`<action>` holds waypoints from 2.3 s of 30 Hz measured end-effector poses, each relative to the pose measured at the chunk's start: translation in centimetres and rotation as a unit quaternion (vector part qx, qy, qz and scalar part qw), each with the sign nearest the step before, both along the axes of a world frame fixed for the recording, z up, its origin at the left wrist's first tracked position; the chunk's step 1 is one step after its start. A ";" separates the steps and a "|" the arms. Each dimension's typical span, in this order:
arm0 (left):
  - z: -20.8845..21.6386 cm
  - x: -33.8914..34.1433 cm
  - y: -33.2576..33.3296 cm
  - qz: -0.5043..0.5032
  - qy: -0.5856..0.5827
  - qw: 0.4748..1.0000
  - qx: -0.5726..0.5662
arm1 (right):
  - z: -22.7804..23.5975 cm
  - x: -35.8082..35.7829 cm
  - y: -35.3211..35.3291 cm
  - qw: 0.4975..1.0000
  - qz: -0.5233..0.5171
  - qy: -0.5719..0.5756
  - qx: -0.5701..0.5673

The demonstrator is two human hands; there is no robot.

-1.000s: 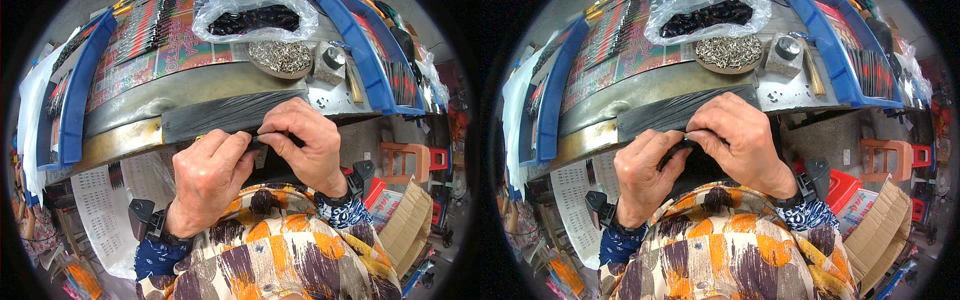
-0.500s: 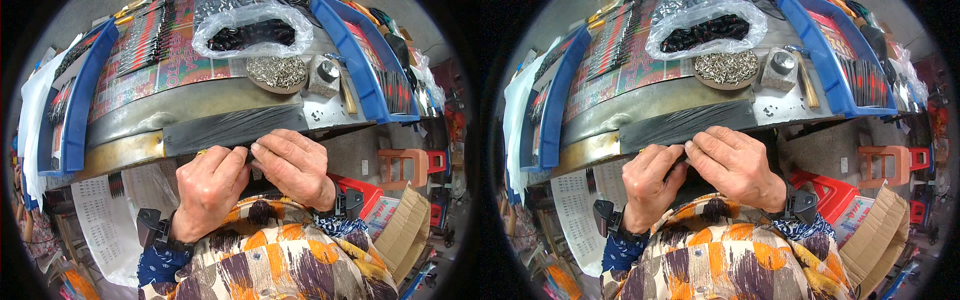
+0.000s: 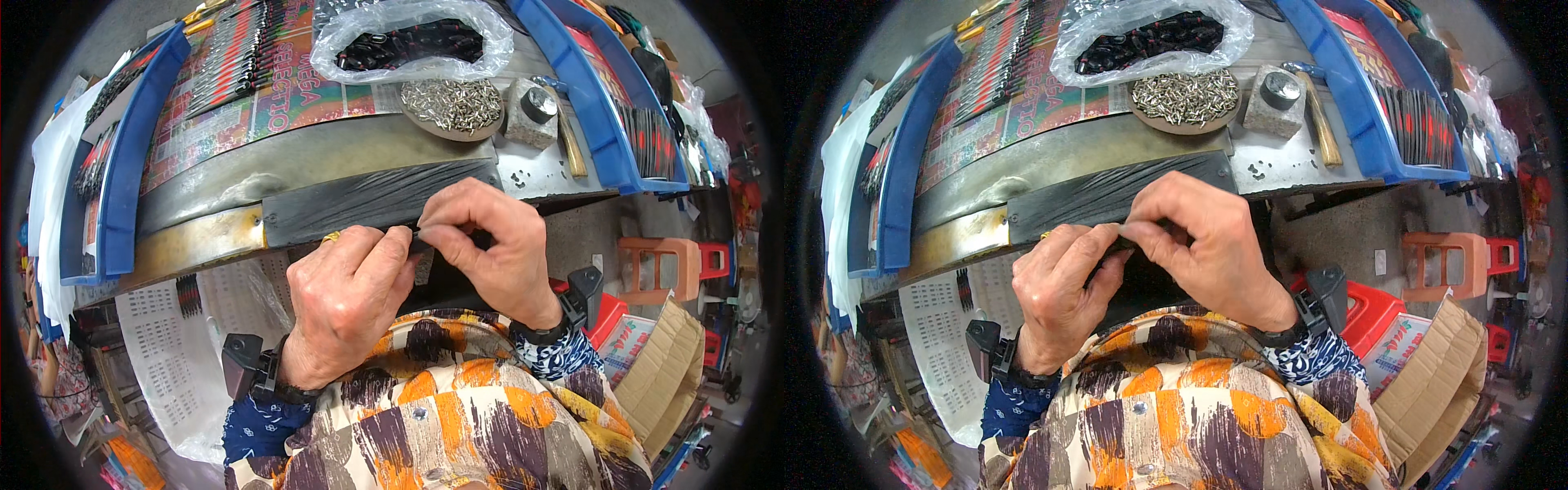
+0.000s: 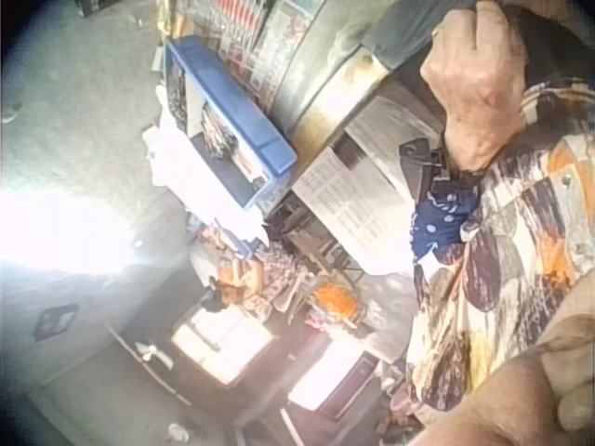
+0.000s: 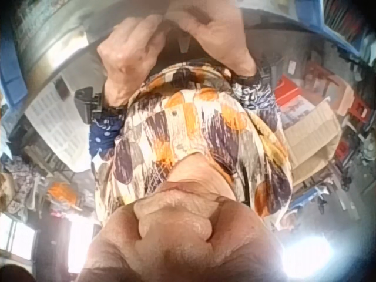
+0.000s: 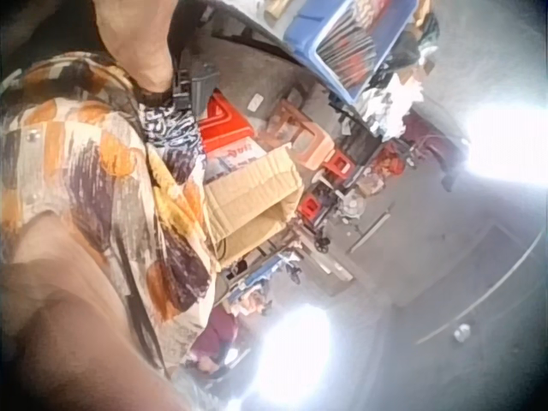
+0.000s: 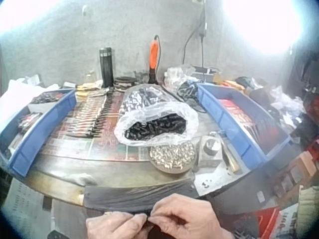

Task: The person repeatedly assembles small pencil components by inserting a metal ferrule and eraser into the end of a pencil barrel. They pick up each part from trays and a bowl, fit them together by hand, and place the finished pencil into a blue tray. The process is repeated multiple times.

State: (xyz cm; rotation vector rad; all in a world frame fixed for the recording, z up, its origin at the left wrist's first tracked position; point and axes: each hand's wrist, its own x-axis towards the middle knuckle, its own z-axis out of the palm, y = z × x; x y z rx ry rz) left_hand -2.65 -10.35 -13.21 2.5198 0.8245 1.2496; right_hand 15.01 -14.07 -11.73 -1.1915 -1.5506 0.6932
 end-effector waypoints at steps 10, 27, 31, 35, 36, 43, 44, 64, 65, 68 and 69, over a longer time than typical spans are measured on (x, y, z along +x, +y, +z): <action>-0.3 0.2 0.1 -0.015 0.002 1.000 0.001 | 0.3 0.1 -0.3 0.949 0.024 0.183 -0.254; -0.3 0.3 0.4 -0.016 -0.004 1.000 -0.022 | -1.2 0.2 -0.2 0.946 0.038 0.248 -0.204; -0.2 0.1 0.4 -0.017 0.010 0.999 -0.028 | -0.9 0.5 -0.1 0.938 0.049 0.259 -0.225; -0.5 0.3 0.3 -0.019 0.003 0.999 -0.036 | -0.7 0.7 -0.2 0.935 0.048 0.249 -0.249; -0.6 0.3 0.2 -0.021 0.005 0.999 -0.035 | -0.6 0.9 -0.2 0.934 0.053 0.244 -0.256; -0.7 0.6 0.3 -0.023 0.003 0.999 -0.028 | -1.1 0.5 -0.3 0.946 0.010 0.222 -0.234; -0.7 0.6 0.3 -0.023 0.002 0.999 -0.029 | -1.1 0.4 -0.3 0.945 0.012 0.229 -0.233; -0.9 0.6 0.0 -0.021 0.004 0.999 -0.031 | -1.4 0.5 -0.3 0.940 0.032 0.253 -0.227; -0.8 0.7 0.1 -0.020 0.004 0.999 -0.036 | -1.5 0.4 -0.3 0.941 0.022 0.251 -0.226; -0.5 0.9 0.3 -0.019 0.003 0.999 -0.025 | -1.6 0.1 -0.4 0.946 0.002 0.250 -0.207; -0.4 0.9 0.3 -0.017 0.004 1.000 -0.025 | -1.7 0.1 -0.3 0.946 0.002 0.254 -0.203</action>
